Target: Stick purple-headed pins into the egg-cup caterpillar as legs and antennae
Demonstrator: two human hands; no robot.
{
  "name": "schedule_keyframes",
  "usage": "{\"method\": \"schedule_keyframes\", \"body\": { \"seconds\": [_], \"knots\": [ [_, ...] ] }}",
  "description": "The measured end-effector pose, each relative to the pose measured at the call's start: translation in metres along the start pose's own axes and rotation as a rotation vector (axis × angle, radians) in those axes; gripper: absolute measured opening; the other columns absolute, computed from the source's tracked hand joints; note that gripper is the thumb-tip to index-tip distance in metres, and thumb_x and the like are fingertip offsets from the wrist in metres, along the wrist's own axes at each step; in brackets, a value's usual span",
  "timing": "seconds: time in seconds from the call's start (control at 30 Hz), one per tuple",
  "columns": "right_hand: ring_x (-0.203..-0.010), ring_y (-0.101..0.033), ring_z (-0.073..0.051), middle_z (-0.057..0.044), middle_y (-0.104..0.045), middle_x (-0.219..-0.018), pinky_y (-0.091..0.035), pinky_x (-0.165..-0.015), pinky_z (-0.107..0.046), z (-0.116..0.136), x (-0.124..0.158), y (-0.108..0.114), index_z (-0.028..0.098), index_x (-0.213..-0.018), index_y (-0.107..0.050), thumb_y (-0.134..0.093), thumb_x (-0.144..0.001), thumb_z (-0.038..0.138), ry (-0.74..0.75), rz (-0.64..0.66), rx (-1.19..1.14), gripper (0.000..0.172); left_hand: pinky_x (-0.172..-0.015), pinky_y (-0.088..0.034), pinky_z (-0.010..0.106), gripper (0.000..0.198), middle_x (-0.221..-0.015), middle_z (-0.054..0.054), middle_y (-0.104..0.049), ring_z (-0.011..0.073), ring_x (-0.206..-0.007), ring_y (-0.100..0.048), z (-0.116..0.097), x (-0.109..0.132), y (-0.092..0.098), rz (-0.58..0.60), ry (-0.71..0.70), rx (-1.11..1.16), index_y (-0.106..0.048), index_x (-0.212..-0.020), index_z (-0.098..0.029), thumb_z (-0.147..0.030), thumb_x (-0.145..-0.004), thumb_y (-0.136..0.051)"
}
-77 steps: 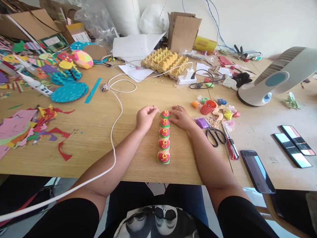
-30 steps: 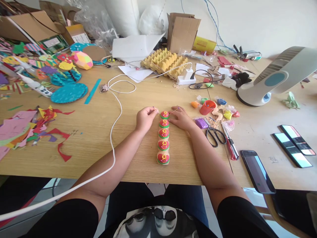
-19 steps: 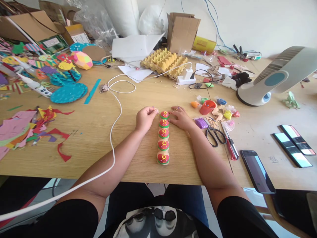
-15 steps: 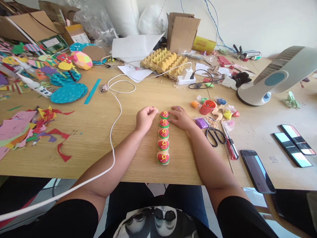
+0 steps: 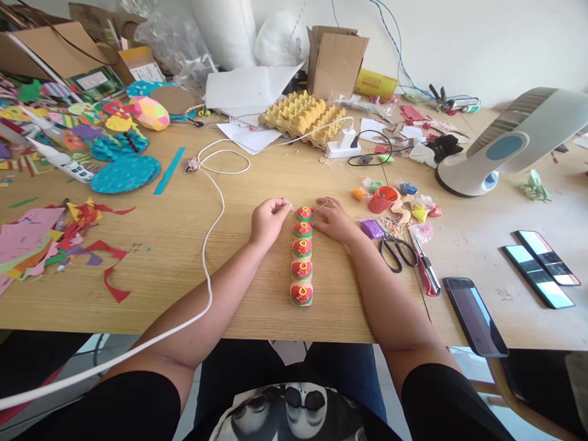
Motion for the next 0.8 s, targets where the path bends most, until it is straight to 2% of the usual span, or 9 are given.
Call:
{"method": "schedule_keyframes", "body": {
  "seconds": [0.27, 0.47, 0.8],
  "knots": [
    [-0.144, -0.034, -0.034, -0.015, -0.052, -0.145, -0.025, -0.121, -0.053, -0.0017, 0.0018, 0.0014, 0.022, -0.130, -0.068, -0.066, -0.087, 0.051, 0.032, -0.034, 0.013, 0.052, -0.085, -0.056, 0.031, 0.029, -0.099, 0.007, -0.077, 0.0204, -0.091, -0.072, 0.0034, 0.0006, -0.0008, 0.004, 0.025, 0.057, -0.074, -0.094, -0.018, -0.040, -0.076, -0.077],
    [-0.143, -0.036, -0.034, -0.014, -0.053, -0.144, -0.028, -0.119, -0.053, -0.0031, 0.0032, 0.0014, 0.023, -0.128, -0.069, -0.066, -0.087, 0.053, 0.045, -0.051, 0.024, 0.050, -0.085, -0.057, 0.032, 0.032, -0.106, 0.009, -0.077, 0.0212, -0.092, -0.072, 0.0056, 0.0005, -0.0010, 0.007, 0.034, 0.073, -0.074, -0.097, -0.018, -0.039, -0.074, -0.079],
    [-0.144, -0.036, -0.036, -0.014, -0.053, -0.144, -0.031, -0.119, -0.055, -0.0006, 0.0062, 0.0097, 0.022, -0.126, -0.071, -0.070, -0.085, 0.046, 0.006, -0.051, -0.001, 0.047, -0.085, -0.056, 0.033, 0.034, -0.097, 0.008, -0.076, 0.0207, -0.091, -0.072, 0.0070, -0.0001, -0.0020, 0.040, 0.034, 0.077, -0.073, -0.099, -0.018, -0.038, -0.072, -0.079]
  ]
}}
Point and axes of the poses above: each hand's wrist, its own x-axis away from the middle knuckle, its own y-axis out of the back of the hand, z = x × y, the point moved 6 cm from there along -x, towards the middle knuckle
